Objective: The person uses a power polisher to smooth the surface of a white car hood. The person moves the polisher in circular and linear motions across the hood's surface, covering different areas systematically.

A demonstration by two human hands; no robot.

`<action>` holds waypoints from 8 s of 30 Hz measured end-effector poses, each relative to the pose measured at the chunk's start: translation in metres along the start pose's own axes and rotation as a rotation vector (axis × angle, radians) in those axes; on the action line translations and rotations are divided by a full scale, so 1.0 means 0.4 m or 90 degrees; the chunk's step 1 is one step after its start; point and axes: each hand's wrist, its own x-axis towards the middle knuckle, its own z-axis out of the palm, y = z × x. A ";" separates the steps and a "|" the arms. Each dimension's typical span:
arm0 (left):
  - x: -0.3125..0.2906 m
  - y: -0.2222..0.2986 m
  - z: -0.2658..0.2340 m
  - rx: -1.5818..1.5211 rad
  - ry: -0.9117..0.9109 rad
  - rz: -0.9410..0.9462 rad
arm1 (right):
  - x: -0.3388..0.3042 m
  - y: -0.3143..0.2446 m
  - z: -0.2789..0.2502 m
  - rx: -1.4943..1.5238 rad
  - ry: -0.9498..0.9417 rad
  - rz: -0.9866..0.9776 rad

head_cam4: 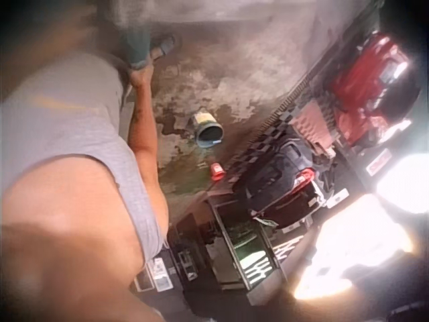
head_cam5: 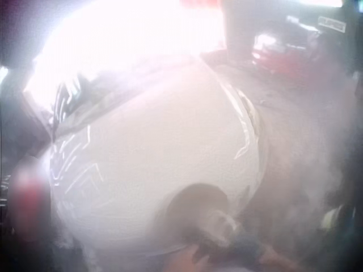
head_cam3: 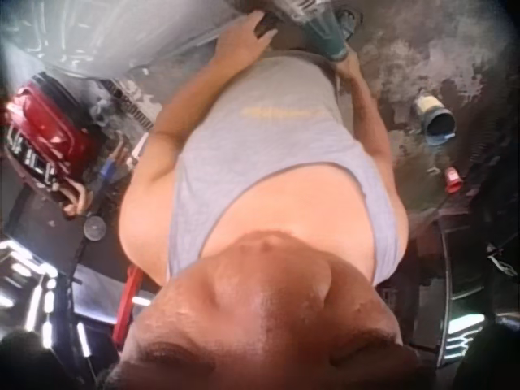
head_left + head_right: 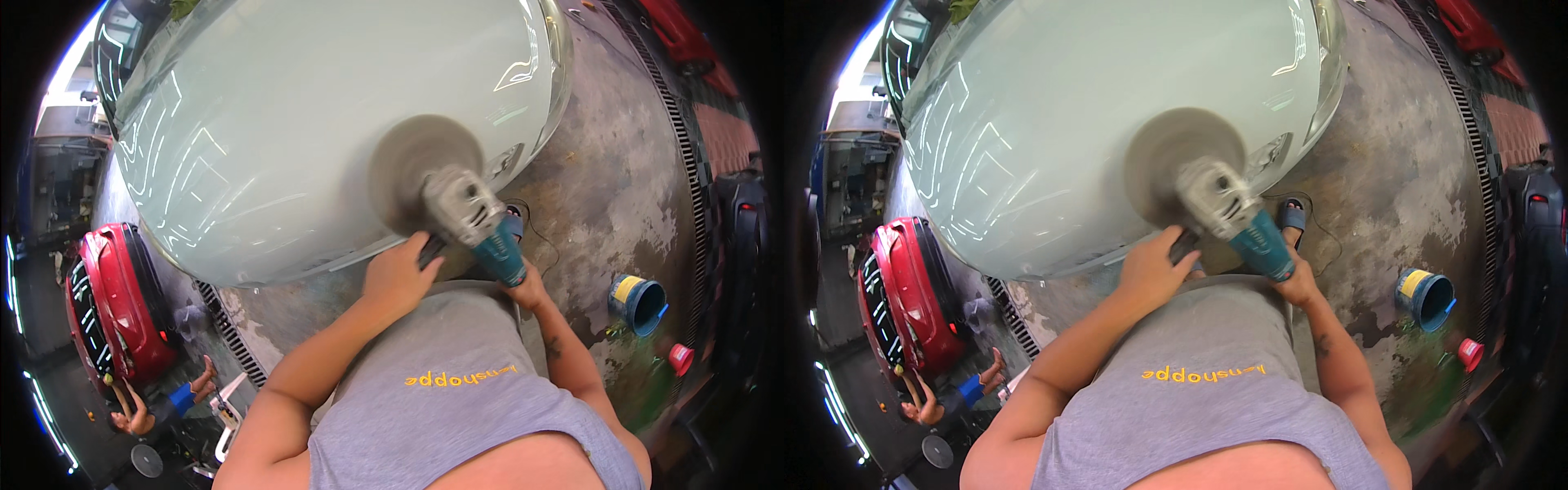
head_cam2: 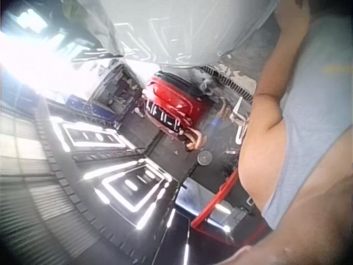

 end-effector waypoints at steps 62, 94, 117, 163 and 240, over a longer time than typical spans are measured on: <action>0.021 -0.074 -0.270 0.040 0.030 0.147 | -0.123 -0.165 0.175 0.071 0.020 -0.110; 0.185 -0.011 -0.368 0.179 0.030 0.319 | -0.143 -0.292 0.171 0.270 0.115 -0.003; 0.614 0.279 -0.376 -0.021 0.137 0.463 | 0.125 -0.521 -0.333 0.161 0.167 0.040; 0.439 0.200 -0.223 0.104 0.017 0.535 | -0.095 -0.189 0.036 0.173 0.304 0.130; 0.223 -0.066 -0.316 0.167 -0.014 0.384 | -0.127 -0.227 0.276 0.023 0.257 0.018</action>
